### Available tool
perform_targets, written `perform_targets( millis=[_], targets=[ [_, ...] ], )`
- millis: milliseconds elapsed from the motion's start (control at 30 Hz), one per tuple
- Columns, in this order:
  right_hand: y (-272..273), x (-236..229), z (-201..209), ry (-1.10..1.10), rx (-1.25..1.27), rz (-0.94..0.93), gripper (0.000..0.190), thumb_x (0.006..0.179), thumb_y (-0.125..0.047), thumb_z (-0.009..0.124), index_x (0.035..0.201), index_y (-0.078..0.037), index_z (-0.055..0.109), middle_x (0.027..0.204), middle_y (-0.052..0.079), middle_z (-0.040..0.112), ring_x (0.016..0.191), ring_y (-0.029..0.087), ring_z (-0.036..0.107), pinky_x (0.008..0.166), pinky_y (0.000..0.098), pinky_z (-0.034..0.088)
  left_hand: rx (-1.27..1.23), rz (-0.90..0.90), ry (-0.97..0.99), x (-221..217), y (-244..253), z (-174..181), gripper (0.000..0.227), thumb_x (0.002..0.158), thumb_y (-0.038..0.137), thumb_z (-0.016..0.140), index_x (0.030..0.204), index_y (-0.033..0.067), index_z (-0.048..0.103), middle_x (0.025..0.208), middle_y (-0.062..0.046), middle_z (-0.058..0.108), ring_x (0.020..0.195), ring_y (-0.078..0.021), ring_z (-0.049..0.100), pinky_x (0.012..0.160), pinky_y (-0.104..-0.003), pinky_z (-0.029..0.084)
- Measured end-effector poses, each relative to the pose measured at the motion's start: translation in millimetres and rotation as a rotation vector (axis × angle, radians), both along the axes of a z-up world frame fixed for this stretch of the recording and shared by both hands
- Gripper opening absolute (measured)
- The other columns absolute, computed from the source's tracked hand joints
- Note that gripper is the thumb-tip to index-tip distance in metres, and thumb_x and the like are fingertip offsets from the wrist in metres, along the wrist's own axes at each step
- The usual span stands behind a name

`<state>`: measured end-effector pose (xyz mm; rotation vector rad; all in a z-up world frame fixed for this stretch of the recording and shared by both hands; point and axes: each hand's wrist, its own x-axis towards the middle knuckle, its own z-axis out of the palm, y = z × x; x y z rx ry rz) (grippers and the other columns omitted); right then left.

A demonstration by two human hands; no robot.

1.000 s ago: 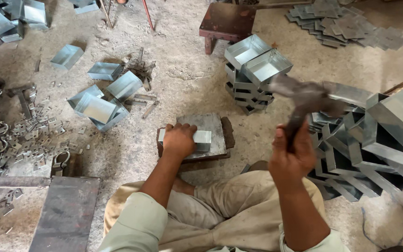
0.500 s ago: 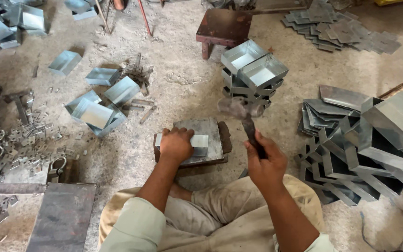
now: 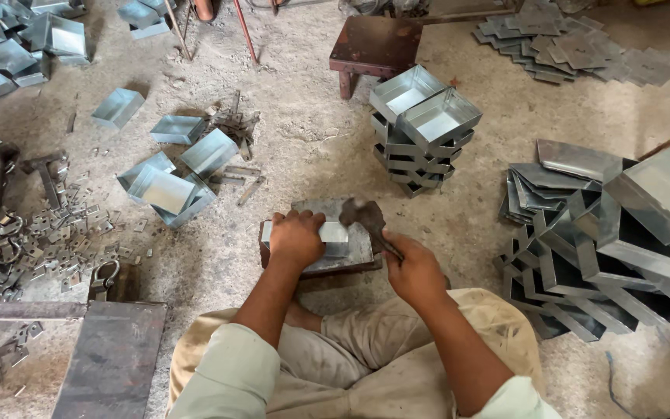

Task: The person sits on the floor and repeatedly hammers small rectangular metal boxes on a wooden block to shape or flatten them. They pick up each box, position it on the block, strike it with a hammer, and then place the finished piece into a growing stack.

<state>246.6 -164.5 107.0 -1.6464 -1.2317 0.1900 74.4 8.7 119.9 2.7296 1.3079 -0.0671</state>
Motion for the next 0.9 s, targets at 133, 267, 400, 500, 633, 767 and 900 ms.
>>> perform_targets(
  millis=[133, 267, 400, 500, 633, 767, 900],
  targets=[
    [1, 16, -19, 0.055, -0.22, -0.063, 0.039, 0.088, -0.011, 0.073, 0.126, -0.007, 0.067, 0.105, 0.02, 0.075, 0.093, 0.035, 0.074, 0.08, 0.0394, 0.056, 0.005, 0.01, -0.001, 1, -1, 3, 0.037, 0.083, 0.024, 0.066, 0.12, 0.0218, 0.067, 0.121, -0.005, 0.066, 0.121, -0.0261, 0.058, 0.105, -0.051, 0.038],
    [-1, 28, -34, 0.048, -0.403, -0.078, 0.039, 0.087, -0.011, 0.071, 0.126, -0.011, 0.068, 0.105, 0.019, 0.075, 0.096, 0.036, 0.073, 0.082, 0.0424, 0.055, 0.005, 0.005, -0.017, -1, -2, 0, 0.04, 0.082, 0.021, 0.067, 0.122, 0.0213, 0.066, 0.12, -0.005, 0.066, 0.121, -0.026, 0.059, 0.106, -0.052, 0.038],
    [2, 31, -40, 0.065, -0.461, -0.101, 0.04, 0.086, -0.012, 0.071, 0.126, -0.013, 0.068, 0.103, 0.019, 0.075, 0.095, 0.037, 0.073, 0.082, 0.0432, 0.056, -0.017, -0.031, 0.021, 0, 4, 1, 0.042, 0.08, 0.019, 0.067, 0.122, 0.0205, 0.067, 0.121, -0.004, 0.066, 0.121, -0.025, 0.059, 0.105, -0.05, 0.04],
    [4, 34, -46, 0.05, -0.449, -0.098, 0.038, 0.087, -0.012, 0.071, 0.125, -0.012, 0.067, 0.101, 0.02, 0.075, 0.094, 0.038, 0.073, 0.082, 0.0435, 0.056, -0.138, 0.062, 0.111, 10, 18, 1, 0.038, 0.091, 0.013, 0.058, 0.125, 0.024, 0.069, 0.127, -0.008, 0.069, 0.119, -0.0257, 0.066, 0.109, -0.045, 0.043],
    [5, 37, -52, 0.032, -0.405, -0.096, 0.036, 0.087, -0.011, 0.07, 0.123, -0.011, 0.068, 0.101, 0.021, 0.075, 0.094, 0.039, 0.072, 0.081, 0.0443, 0.056, -0.073, 0.114, -0.019, 4, 26, -19, 0.036, 0.096, 0.031, 0.059, 0.13, 0.02, 0.066, 0.134, -0.007, 0.066, 0.131, -0.0253, 0.057, 0.116, -0.048, 0.036],
    [4, 35, -47, 0.06, -0.407, -0.112, 0.038, 0.087, -0.01, 0.069, 0.124, -0.011, 0.067, 0.098, 0.021, 0.074, 0.091, 0.037, 0.073, 0.079, 0.043, 0.056, -0.055, 0.052, -0.133, -2, 21, -62, 0.068, 0.096, 0.057, 0.054, 0.148, 0.0129, 0.047, 0.154, -0.012, 0.045, 0.144, -0.0344, 0.036, 0.119, -0.059, 0.019],
    [3, 32, -39, 0.111, -0.449, -0.12, 0.037, 0.088, -0.01, 0.067, 0.126, -0.012, 0.066, 0.094, 0.019, 0.074, 0.084, 0.035, 0.074, 0.077, 0.0417, 0.055, 0.022, -0.049, -0.148, -16, 5, -76, 0.1, 0.087, 0.078, 0.055, 0.157, 0.0108, 0.029, 0.168, -0.014, 0.022, 0.153, -0.0427, 0.016, 0.117, -0.069, 0.007]
  ],
)
